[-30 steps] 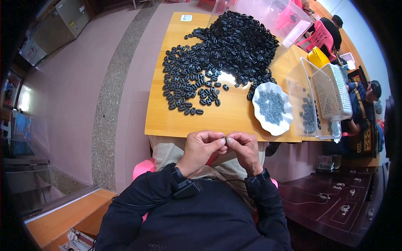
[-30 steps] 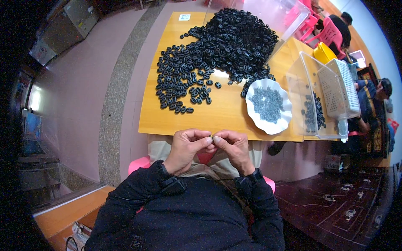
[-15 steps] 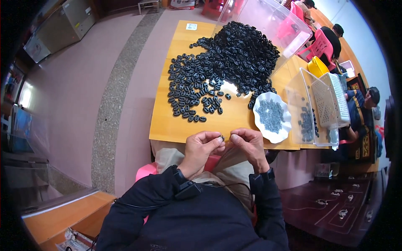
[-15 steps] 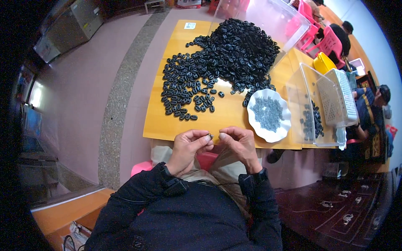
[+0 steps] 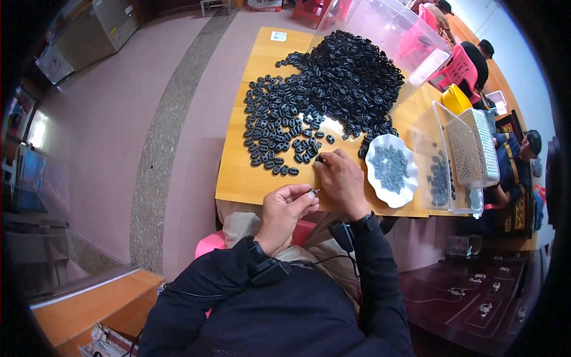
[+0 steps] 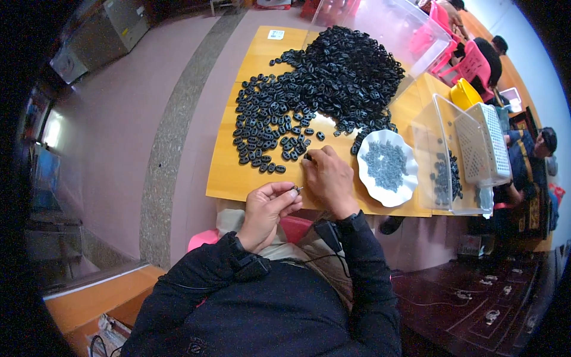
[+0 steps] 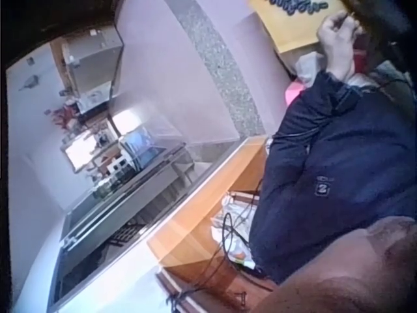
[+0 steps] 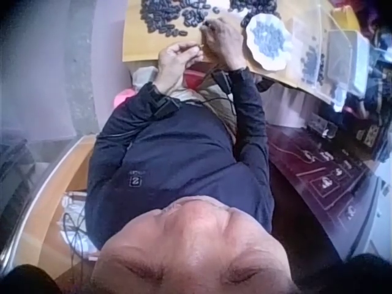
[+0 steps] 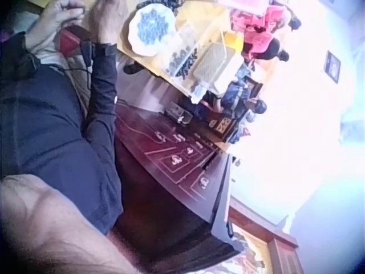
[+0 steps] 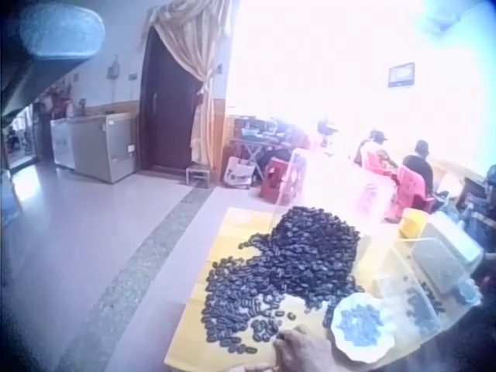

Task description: The person picks up a black plastic toggle and a metal spring by hand, inserts the spring into the toggle, and places the assembled piece into a white bowl. This process is repeated with additional toggles and springs from the table.

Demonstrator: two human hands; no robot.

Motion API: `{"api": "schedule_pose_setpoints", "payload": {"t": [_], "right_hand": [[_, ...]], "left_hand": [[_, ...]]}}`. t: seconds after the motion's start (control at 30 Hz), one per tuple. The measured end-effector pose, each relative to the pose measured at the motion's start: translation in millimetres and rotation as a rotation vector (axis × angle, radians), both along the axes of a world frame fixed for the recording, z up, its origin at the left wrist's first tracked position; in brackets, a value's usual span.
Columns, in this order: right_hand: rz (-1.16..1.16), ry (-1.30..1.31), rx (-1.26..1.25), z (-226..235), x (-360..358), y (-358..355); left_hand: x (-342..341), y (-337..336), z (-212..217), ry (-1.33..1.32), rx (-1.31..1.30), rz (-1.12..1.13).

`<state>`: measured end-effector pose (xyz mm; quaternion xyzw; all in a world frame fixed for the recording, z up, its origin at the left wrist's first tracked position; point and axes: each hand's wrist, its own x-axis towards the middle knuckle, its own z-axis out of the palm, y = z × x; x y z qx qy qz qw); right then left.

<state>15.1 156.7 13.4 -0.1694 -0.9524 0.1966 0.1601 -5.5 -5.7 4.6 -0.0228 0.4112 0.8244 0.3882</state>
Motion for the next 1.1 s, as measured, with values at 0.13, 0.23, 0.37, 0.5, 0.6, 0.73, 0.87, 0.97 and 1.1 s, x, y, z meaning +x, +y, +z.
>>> {"api": "schedule_pose_setpoints", "payload": {"t": [0.13,0.23,0.37,0.5,0.6,0.73,0.87,0.97,1.1], "right_hand": [[0.034,0.043,-0.003,-0.4,6.6,1.1],[0.053,0.036,-0.008,1.3,11.7,2.7],[0.098,0.056,-0.066,-1.0,20.1,8.2],[0.091,0.098,-0.723,-9.9,35.4,14.7],[0.023,0.127,-1.233,2.6,41.8,6.2],[0.042,0.146,-1.294,1.1,49.9,7.0],[0.106,0.113,-1.316,-3.6,53.1,10.7],[0.090,0.116,-1.434,-3.7,54.0,8.8],[0.104,0.096,-1.444,-9.0,55.6,10.3]], "left_hand": [[0.0,-0.5,-0.4,-0.008,0.009,0.009],[0.5,0.0,-0.7,0.007,0.001,0.009],[1.6,0.7,-1.4,-0.001,0.001,0.008],[1.9,0.4,-1.5,0.004,-0.003,0.002],[2.0,-0.4,-2.2,0.001,-0.020,0.010],[2.3,0.3,1.1,-0.010,-0.013,-0.005],[1.8,1.2,0.9,-0.012,-0.033,-0.013],[2.0,1.7,0.9,-0.014,-0.032,-0.017],[2.0,1.2,1.4,-0.024,-0.035,-0.033]]}}
